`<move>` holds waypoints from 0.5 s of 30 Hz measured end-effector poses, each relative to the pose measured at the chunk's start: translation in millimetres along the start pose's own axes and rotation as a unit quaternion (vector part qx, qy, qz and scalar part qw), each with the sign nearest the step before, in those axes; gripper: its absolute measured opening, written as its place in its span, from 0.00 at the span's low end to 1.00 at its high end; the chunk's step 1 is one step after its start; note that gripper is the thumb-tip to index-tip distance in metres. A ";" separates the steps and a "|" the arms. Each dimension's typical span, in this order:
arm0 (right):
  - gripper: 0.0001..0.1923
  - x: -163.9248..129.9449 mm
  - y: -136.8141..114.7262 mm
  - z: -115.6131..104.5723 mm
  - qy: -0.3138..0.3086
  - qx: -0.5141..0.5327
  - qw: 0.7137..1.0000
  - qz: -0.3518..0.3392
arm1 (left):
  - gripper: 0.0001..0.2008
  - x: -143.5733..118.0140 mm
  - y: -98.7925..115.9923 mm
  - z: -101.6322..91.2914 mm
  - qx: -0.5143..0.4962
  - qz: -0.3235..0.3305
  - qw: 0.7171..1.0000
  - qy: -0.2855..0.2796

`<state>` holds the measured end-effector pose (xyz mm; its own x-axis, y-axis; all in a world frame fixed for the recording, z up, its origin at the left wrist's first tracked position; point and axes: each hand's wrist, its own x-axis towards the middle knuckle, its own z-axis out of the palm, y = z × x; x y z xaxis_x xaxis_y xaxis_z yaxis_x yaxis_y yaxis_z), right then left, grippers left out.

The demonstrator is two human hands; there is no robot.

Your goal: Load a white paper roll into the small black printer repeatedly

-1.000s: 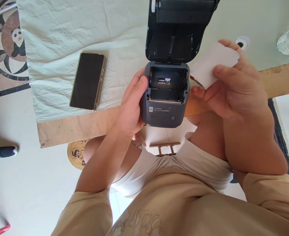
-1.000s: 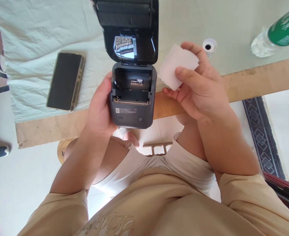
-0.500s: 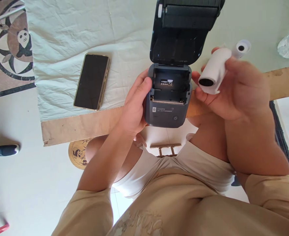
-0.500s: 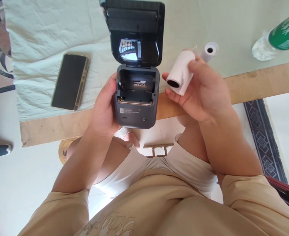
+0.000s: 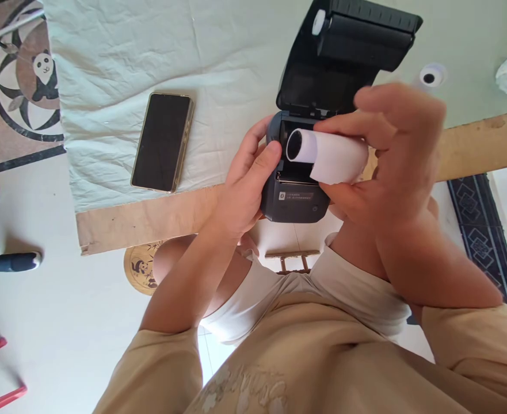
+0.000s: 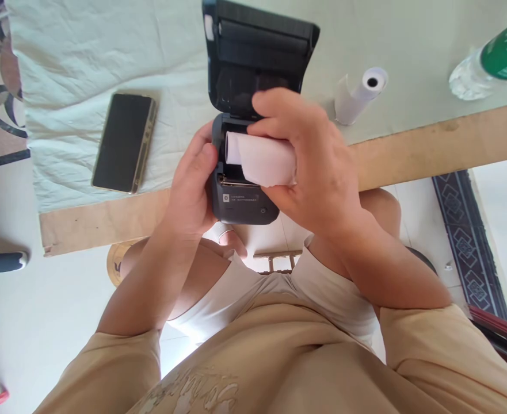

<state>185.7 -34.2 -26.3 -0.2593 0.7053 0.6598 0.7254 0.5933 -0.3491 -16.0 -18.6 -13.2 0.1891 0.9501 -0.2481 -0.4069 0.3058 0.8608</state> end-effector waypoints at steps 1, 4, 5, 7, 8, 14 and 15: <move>0.29 0.8 -2.5 1.3 0.007 -0.026 0.999 0.021 | 0.15 0.7 0.9 -1.8 0.004 -0.009 1.000 -0.008; 0.18 2.5 -8.0 1.3 0.012 -0.034 0.999 0.029 | 0.19 3.1 4.5 -7.1 0.006 -0.019 0.999 -0.034; 0.15 2.8 -9.0 0.8 0.015 -0.023 1.000 0.011 | 0.20 3.4 5.1 -7.8 0.000 -0.020 0.999 -0.037; 0.11 3.1 -10.3 0.4 0.024 -0.002 0.999 -0.026 | 0.21 2.5 4.7 -7.5 -0.018 -0.023 0.999 -0.044; 0.09 3.1 -10.9 0.8 0.032 0.010 0.999 -0.038 | 0.21 1.6 3.7 -6.9 -0.024 -0.019 0.999 -0.041; 0.18 1.8 -6.7 -2.9 0.009 0.137 0.980 -0.144 | 0.37 0.7 -3.7 -15.3 0.065 0.013 0.996 -0.054; 0.17 1.4 -4.4 -6.6 0.024 0.158 0.981 -0.112 | 0.40 2.1 -4.3 -18.0 0.083 0.014 0.994 -0.063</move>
<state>186.4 -38.4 -19.4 -0.3540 0.5283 0.7717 0.4182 0.8275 -0.3747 -29.9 -16.8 -25.5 0.2950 0.9393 -0.1751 -0.2615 0.2557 0.9307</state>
